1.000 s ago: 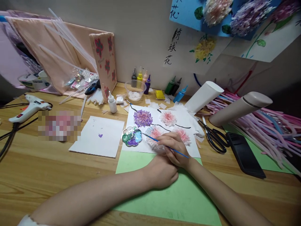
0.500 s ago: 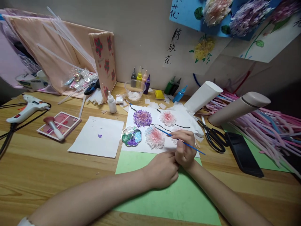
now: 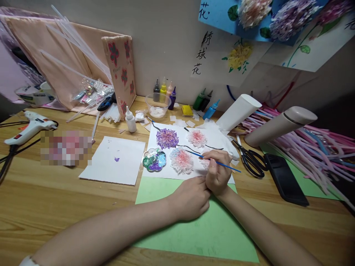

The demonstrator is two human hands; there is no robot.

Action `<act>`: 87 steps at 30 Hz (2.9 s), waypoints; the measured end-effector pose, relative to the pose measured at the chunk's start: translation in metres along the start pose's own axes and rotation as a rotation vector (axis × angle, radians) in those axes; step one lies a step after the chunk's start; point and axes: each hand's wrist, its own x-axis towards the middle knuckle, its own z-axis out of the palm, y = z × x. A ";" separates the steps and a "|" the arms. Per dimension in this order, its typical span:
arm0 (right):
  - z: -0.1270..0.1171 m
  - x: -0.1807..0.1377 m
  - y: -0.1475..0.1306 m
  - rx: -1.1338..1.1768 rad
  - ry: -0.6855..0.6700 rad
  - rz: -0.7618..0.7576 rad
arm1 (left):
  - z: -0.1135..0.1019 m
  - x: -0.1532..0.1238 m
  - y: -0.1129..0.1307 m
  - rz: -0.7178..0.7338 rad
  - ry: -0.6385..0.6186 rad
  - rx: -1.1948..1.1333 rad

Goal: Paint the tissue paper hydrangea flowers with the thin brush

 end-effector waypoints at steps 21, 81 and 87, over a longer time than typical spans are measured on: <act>0.000 0.003 -0.002 -0.023 -0.087 -0.036 | -0.002 0.001 0.001 -0.016 -0.028 -0.012; 0.000 0.011 -0.007 0.129 -0.462 -0.303 | -0.008 0.000 0.005 -0.088 -0.144 0.001; -0.001 0.010 -0.006 0.108 -0.446 -0.328 | -0.007 0.000 0.005 -0.083 -0.148 -0.006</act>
